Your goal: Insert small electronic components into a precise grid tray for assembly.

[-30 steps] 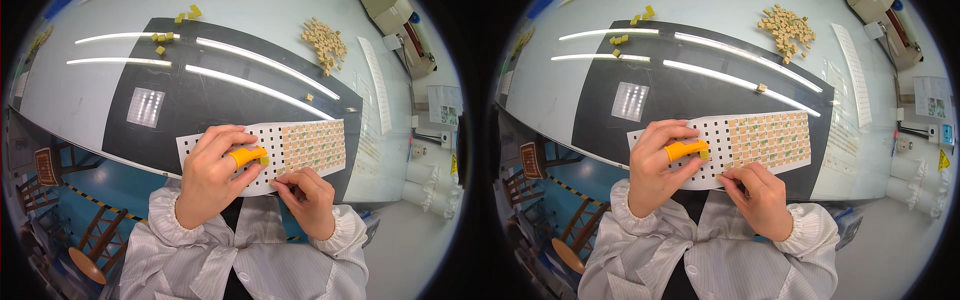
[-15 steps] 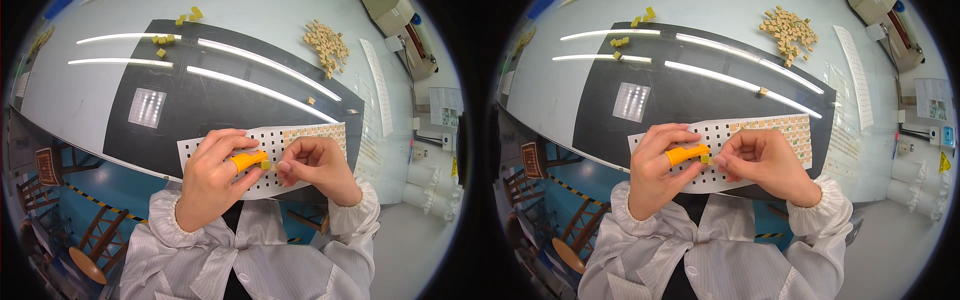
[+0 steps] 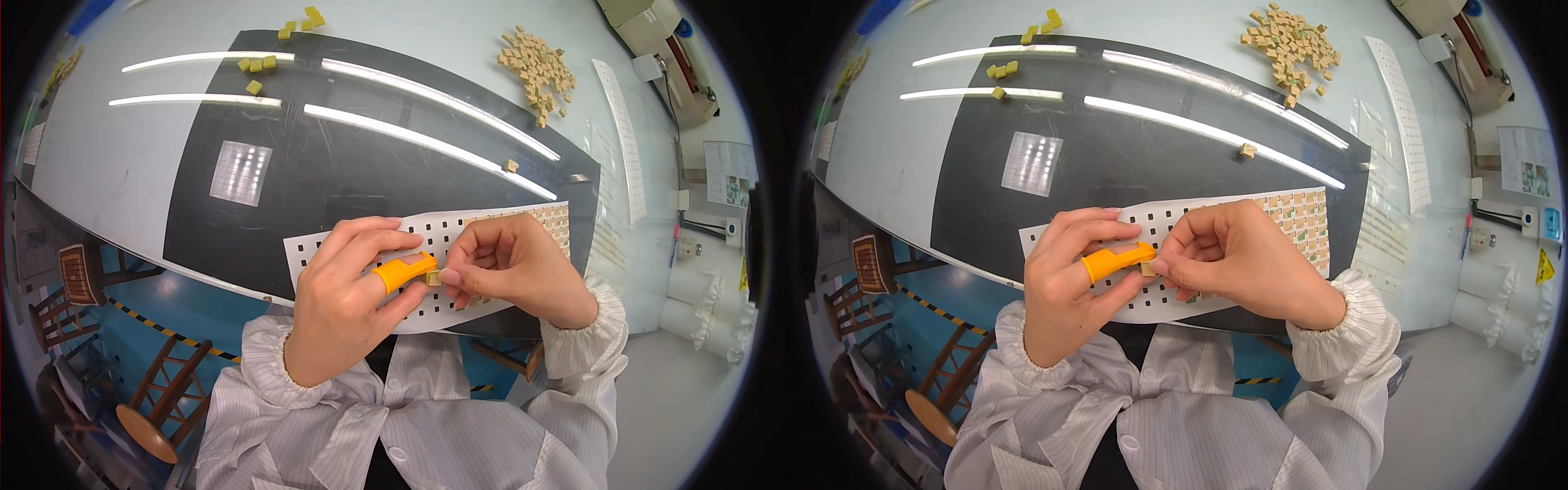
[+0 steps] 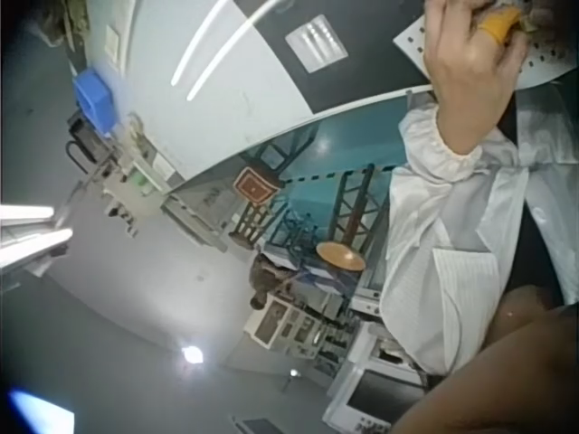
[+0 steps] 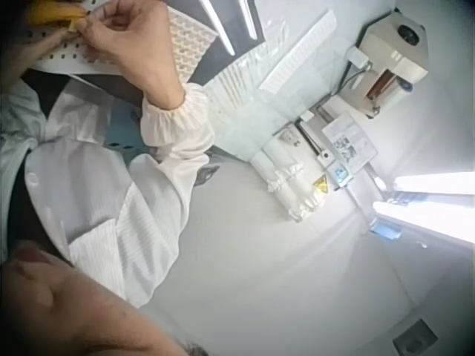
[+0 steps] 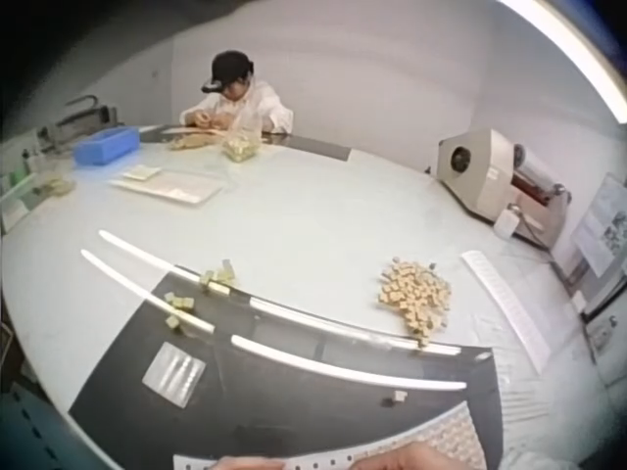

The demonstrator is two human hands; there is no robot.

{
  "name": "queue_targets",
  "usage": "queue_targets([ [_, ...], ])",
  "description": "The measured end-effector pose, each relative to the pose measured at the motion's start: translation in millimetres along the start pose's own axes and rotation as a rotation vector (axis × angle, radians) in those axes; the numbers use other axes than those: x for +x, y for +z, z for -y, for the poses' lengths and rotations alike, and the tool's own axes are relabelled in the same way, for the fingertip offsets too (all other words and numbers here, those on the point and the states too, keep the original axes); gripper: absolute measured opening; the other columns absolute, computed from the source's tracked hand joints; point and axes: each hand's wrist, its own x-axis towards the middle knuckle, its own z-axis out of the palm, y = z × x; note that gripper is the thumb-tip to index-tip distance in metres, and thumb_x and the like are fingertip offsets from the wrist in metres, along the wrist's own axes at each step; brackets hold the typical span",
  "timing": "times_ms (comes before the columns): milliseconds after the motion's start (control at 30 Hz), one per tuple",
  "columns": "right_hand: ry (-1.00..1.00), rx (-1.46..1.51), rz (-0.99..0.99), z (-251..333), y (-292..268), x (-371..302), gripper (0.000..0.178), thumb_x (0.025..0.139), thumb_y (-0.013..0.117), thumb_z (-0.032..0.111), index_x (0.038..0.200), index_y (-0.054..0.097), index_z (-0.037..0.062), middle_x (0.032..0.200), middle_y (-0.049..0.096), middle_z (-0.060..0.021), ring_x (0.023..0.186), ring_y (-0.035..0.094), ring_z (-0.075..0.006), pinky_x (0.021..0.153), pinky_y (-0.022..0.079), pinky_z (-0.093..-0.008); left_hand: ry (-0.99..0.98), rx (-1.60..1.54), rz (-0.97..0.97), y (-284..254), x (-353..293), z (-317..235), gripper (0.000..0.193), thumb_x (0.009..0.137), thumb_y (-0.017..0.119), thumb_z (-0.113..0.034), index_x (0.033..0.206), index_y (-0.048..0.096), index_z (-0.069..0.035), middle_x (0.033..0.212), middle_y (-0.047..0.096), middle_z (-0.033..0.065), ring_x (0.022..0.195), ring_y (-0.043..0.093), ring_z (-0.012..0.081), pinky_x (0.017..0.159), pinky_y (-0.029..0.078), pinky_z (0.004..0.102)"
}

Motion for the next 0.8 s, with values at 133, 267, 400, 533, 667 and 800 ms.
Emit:
queue_targets([
  [133,0.008,0.003,-0.004,0.1,-0.3,0.7,0.012,0.087,0.071,0.007,0.085,0.064,-0.0027,0.079,0.069,-0.0069,0.069,0.066,-0.0100,0.067,0.056,-0.0227,-0.009,0.002,0.010,-0.3,0.2,-0.2,0.026,0.063,0.083,0.000,0.088,0.076,-0.002,0.101,0.070,0.0066,0.105,0.063,0.0259,0.073,0.058,0.0315],
  [267,0.005,-0.018,0.000,0.3,-0.2,0.8,0.012,0.087,0.071,0.007,0.085,0.064,-0.0026,0.079,0.069,-0.0069,0.069,0.067,-0.0102,0.067,0.056,-0.0229,-0.014,0.008,0.013,-1.1,-0.3,-0.8,0.026,0.063,0.084,-0.001,0.088,0.076,-0.002,0.102,0.070,0.0063,0.105,0.063,0.0262,0.073,0.058,0.0316],
  [400,-0.004,-0.021,-0.005,-1.8,-0.3,1.2,0.012,0.087,0.071,0.007,0.085,0.064,-0.0024,0.079,0.069,-0.0068,0.069,0.067,-0.0104,0.066,0.056,-0.0227,-0.014,0.003,0.022,-1.2,-0.1,-1.1,0.026,0.064,0.084,-0.001,0.089,0.076,-0.003,0.103,0.070,0.0061,0.106,0.063,0.0264,0.073,0.058,0.0314],
  [533,0.006,-0.001,-0.004,-1.7,-0.2,1.4,0.013,0.087,0.071,0.008,0.085,0.064,-0.0023,0.079,0.069,-0.0068,0.069,0.067,-0.0106,0.066,0.056,-0.0226,-0.013,-0.016,0.007,-0.8,-0.7,-0.1,0.025,0.064,0.083,-0.002,0.088,0.075,-0.001,0.102,0.070,0.0064,0.105,0.063,0.0272,0.076,0.057,0.0326],
  [667,0.013,-0.015,-0.002,-0.6,-0.3,1.9,0.013,0.087,0.072,0.008,0.085,0.064,-0.0021,0.079,0.069,-0.0067,0.068,0.067,-0.0104,0.066,0.056,-0.0224,-0.013,-0.008,0.015,-0.4,-1.3,0.3,0.026,0.065,0.083,0.000,0.089,0.075,-0.002,0.103,0.069,0.0069,0.107,0.063,0.0270,0.072,0.059,0.0306],
  [800,0.008,-0.016,-0.006,-0.2,1.0,2.1,0.013,0.088,0.072,0.008,0.085,0.064,-0.0021,0.079,0.069,-0.0066,0.068,0.067,-0.0103,0.066,0.056,-0.0220,-0.010,-0.009,0.019,-1.3,-1.2,0.6,0.026,0.065,0.083,0.000,0.090,0.075,-0.001,0.103,0.069,0.0072,0.107,0.063,0.0269,0.073,0.059,0.0304],
])
